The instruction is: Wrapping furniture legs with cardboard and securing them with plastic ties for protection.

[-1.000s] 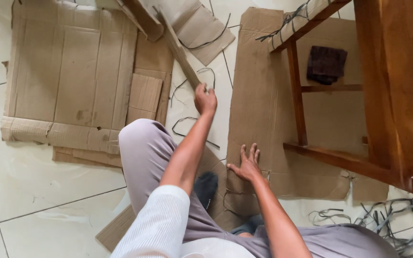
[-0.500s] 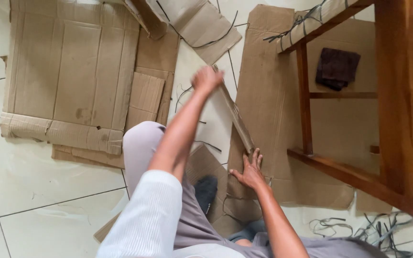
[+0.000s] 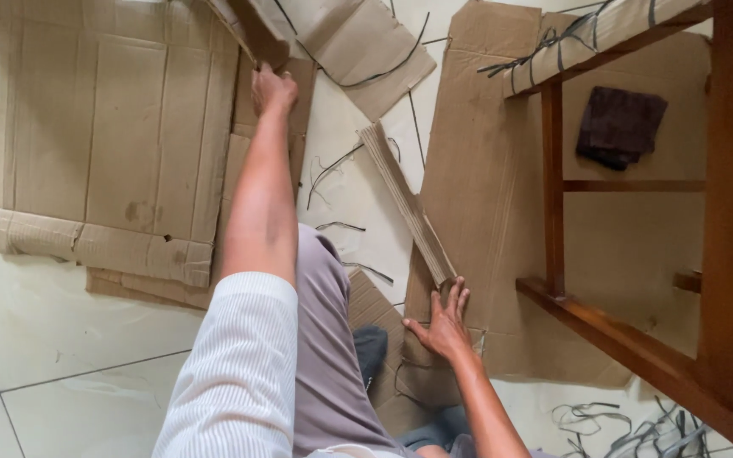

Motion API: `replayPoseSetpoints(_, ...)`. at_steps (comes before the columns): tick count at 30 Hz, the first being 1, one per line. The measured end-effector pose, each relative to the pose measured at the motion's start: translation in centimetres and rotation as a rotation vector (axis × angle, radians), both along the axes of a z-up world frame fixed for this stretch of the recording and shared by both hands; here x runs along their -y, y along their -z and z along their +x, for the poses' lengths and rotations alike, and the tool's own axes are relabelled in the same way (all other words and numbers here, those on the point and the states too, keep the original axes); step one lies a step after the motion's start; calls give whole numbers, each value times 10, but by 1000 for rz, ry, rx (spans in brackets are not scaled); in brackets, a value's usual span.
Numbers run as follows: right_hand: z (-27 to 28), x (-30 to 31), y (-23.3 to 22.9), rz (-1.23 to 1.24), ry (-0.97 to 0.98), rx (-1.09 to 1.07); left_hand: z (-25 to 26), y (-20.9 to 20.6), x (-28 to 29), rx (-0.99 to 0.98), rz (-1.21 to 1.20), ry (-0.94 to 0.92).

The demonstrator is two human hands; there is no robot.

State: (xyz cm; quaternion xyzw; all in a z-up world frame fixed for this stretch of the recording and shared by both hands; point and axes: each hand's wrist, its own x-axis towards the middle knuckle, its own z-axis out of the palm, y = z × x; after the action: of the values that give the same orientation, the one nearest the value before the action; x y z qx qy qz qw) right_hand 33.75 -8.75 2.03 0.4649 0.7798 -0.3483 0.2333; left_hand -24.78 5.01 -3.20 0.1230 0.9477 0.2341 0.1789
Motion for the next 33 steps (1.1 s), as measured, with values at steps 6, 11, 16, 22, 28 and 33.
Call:
replayPoseSetpoints(6, 0, 1, -3, -4, 9, -11, 45, -74, 0, -58, 10, -74)
replayPoseSetpoints(11, -9, -5, -15, -76, 10, 98, 99, -124, -17, 71, -164, 333)
replayPoseSetpoints(16, -3, -5, -16, -32, 45, 19, 178, -163, -32, 43, -106, 513)
replayPoseSetpoints(22, 20, -13, 9, -32, 96, -119, 276, -251, 22, 24, 68, 816)
replayPoseSetpoints(28, 25, -37, -32, -204, 778, -734, 370, -246, 74, 85, 34, 1058)
replayPoseSetpoints(33, 18, -45, -130, -604, 1182, -1218, 435, -236, 120, 42, 61, 1294)
